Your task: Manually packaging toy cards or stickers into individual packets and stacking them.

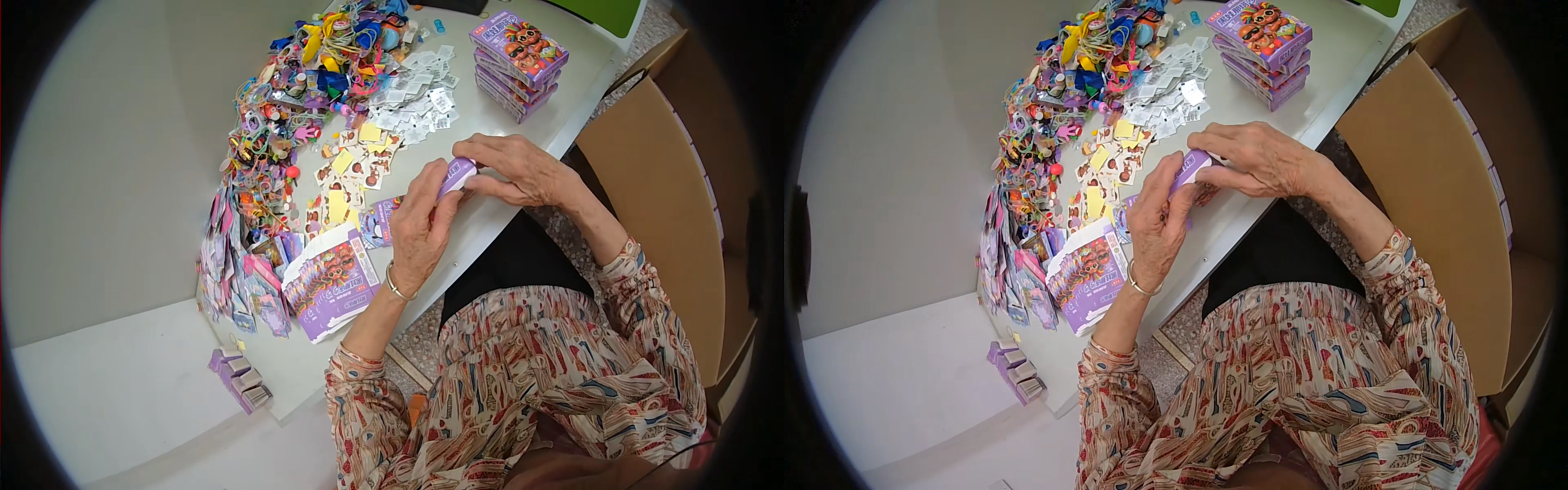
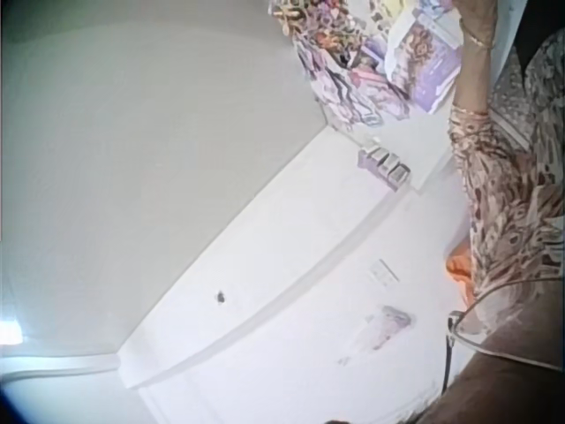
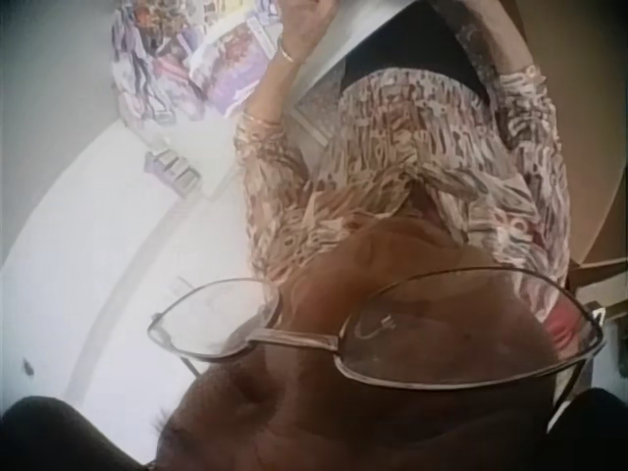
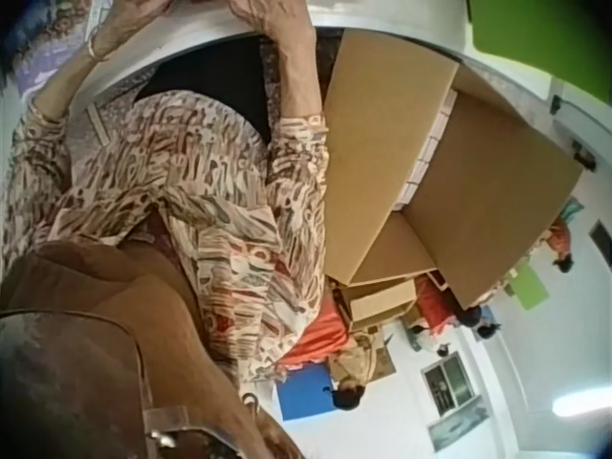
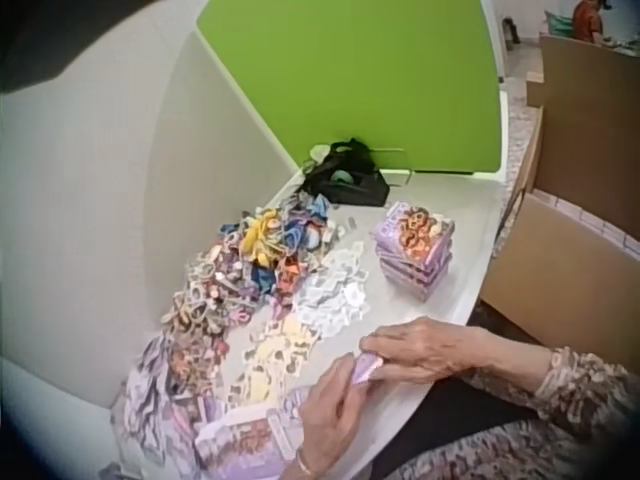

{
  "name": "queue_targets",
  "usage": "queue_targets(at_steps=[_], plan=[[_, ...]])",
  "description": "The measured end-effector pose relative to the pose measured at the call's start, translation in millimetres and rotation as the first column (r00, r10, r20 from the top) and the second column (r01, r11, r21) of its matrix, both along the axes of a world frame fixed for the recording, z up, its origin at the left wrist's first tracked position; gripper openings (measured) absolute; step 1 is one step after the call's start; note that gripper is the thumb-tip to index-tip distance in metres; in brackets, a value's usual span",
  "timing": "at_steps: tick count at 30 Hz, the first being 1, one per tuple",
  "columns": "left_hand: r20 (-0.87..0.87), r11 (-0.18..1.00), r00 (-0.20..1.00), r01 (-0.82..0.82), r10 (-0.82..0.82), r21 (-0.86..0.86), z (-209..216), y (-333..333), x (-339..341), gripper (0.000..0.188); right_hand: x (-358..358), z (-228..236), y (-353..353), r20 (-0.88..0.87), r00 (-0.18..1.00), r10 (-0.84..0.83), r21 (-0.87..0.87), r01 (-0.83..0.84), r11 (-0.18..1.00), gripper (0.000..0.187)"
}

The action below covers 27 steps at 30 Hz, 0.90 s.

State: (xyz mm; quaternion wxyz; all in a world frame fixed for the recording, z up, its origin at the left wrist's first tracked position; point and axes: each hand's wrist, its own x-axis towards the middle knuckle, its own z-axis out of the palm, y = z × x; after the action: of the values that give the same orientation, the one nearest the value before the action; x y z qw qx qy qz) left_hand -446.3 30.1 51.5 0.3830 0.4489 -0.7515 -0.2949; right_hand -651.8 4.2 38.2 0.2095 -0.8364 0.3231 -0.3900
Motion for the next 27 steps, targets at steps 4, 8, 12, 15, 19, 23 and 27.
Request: queue_targets(at_steps=[4, 8, 12, 15, 19, 23, 27], plan=[[0.088, 0.993, 0.996, 0.024, -0.013, -0.116, -0.3, -2.6, 2.1, 0.027, 0.6, -4.0, -3.6, -0.035, 0.999, 0.02, 0.088, -0.017, 0.996, 0.036], [0.073, 0.994, 0.997, -0.001, 0.009, -0.112, -1.1, -4.3, -0.1, 0.025, 5.2, -17.7, -6.3, 0.062, 0.998, -0.019, 0.017, 0.018, 1.0, 0.038], [-0.034, 0.998, 0.998, -0.059, 0.058, -0.015, 0.1, -7.7, 1.8, 0.023, 15.2, -24.9, 12.6, 0.05, 0.995, -0.087, 0.107, 0.081, 0.991, 0.064], [-0.051, 0.983, 0.993, -0.099, 0.108, 0.156, 8.7, -7.0, -2.2, 0.023, 32.3, -33.1, 29.1, 0.0, 0.98, -0.2, 0.097, 0.199, 0.975, 0.096], [-0.039, 0.973, 0.988, -0.143, 0.152, 0.184, 8.0, -3.8, -5.1, 0.023, 58.5, -46.4, 33.1, 0.045, 0.901, -0.432, 0.021, 0.431, 0.902, 0.1], [0.028, 0.994, 0.994, -0.11, 0.11, 0.007, 5.0, -2.4, -5.5, 0.025, 60.7, -48.9, 33.5, 0.098, 0.893, -0.439, 0.066, 0.434, 0.898, 0.095], [0.068, 0.993, 0.996, -0.055, 0.063, -0.102, -2.7, -0.6, -5.4, 0.028, 58.3, -50.3, 36.2, 0.081, 0.894, -0.44, 0.026, 0.44, 0.898, 0.096]])
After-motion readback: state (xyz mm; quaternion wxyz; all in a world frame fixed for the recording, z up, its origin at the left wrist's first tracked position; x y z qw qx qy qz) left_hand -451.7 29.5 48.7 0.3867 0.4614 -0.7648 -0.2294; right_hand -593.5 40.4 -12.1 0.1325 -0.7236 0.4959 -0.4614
